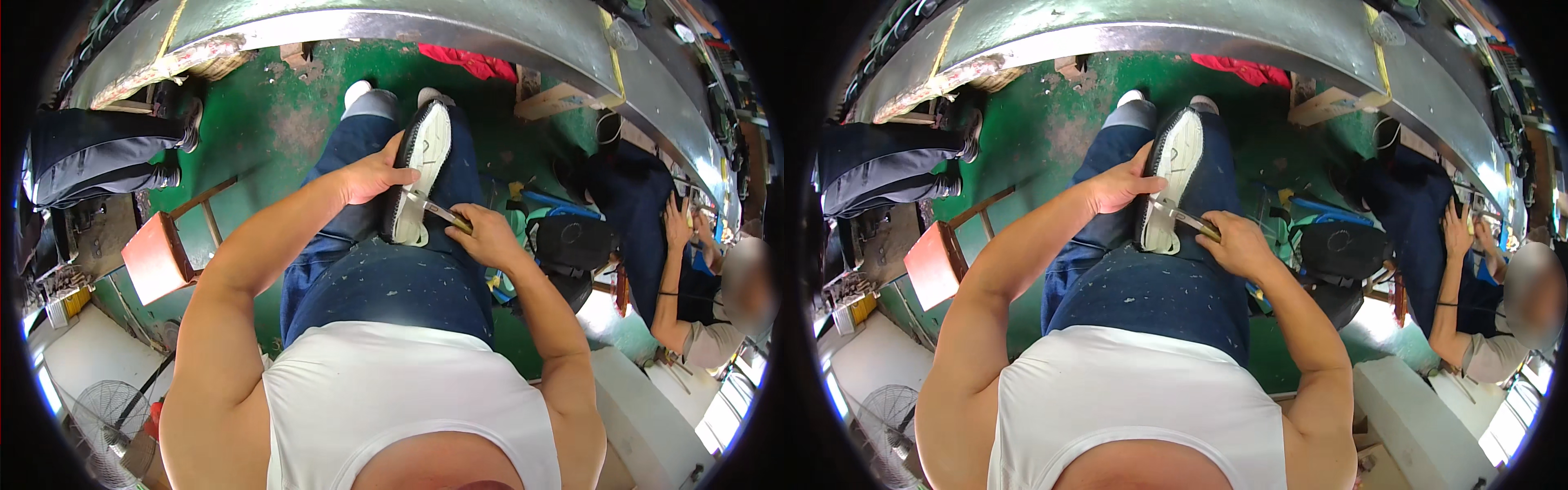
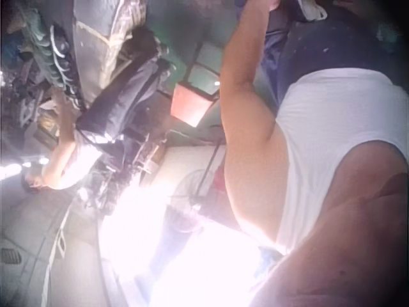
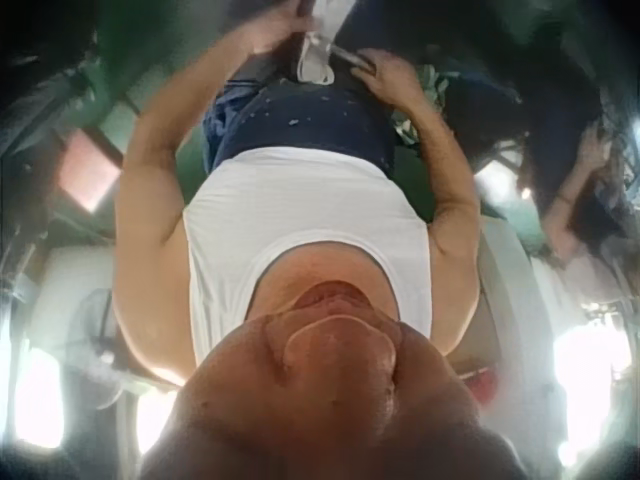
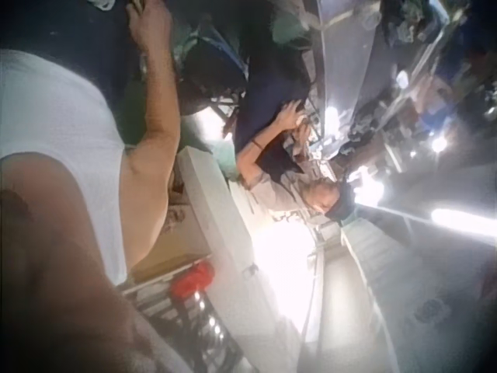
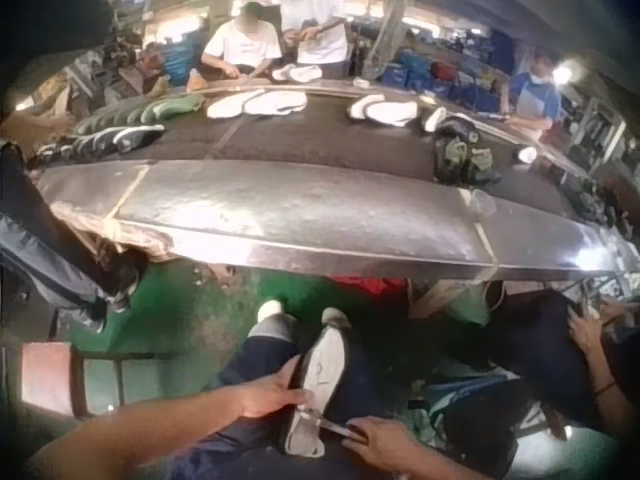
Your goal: The recorder uses a hand tool to manipulate and secure components of a shoe during assembly on a factory production line.
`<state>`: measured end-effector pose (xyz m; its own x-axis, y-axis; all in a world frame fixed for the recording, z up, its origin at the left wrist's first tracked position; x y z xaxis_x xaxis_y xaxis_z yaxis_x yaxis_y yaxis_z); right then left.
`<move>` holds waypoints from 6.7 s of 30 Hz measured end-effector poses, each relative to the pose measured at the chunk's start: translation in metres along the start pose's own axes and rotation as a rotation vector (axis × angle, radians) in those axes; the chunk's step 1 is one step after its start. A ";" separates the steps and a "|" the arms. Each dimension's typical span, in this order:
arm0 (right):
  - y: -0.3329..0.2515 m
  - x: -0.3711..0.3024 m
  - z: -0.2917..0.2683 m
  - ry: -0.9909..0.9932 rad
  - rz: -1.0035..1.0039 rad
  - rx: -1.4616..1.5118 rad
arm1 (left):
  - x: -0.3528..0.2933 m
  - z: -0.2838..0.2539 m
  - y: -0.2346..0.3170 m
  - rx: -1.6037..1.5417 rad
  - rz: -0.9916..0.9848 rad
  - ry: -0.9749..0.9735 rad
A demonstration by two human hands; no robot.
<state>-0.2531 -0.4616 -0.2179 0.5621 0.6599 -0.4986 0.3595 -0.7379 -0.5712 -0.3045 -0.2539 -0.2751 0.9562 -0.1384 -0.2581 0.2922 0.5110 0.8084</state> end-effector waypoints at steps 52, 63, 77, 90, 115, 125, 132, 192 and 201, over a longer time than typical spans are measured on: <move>-0.083 0.136 -0.238 0.699 -0.235 -0.129 | -0.027 -0.067 0.159 0.397 0.199 0.351; -0.089 0.324 -0.335 1.030 -0.282 -0.315 | 0.136 -0.118 0.470 2.299 0.462 0.236; -0.084 0.335 -0.344 0.896 -0.178 -0.208 | 0.274 -0.255 0.499 2.142 -0.315 0.362; -0.092 0.344 -0.342 0.858 -0.146 -0.152 | 0.408 -0.333 0.561 1.655 0.022 0.933; -0.159 0.245 -0.304 1.204 -0.676 -0.048 | -0.039 -0.060 0.212 0.497 0.254 0.026; -0.016 0.102 -0.005 0.229 0.184 0.424 | -0.063 -0.073 0.069 1.154 -0.110 -0.325; -0.014 0.081 0.010 0.243 0.185 0.395 | -0.028 -0.037 0.090 1.349 0.062 -0.168; -0.184 0.071 0.030 -0.429 0.064 0.525 | -0.121 -0.107 0.118 0.467 0.625 0.355; -0.185 0.088 0.033 0.286 -0.324 -0.151 | -0.120 -0.123 0.107 0.343 0.594 0.463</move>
<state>-0.2945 -0.2625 -0.1778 0.5782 0.8100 -0.0976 0.6434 -0.5263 -0.5559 -0.3903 -0.0786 -0.2228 0.8701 0.4749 0.1319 -0.1977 0.0911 0.9760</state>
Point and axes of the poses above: each hand's wrist, its own x-axis towards the middle knuckle, its own z-axis out of the palm, y = z × x, the point moved 5 cm from there along x, towards the middle knuckle, and after that the axes turned 13 degrees about z, right-handed, at the moved point
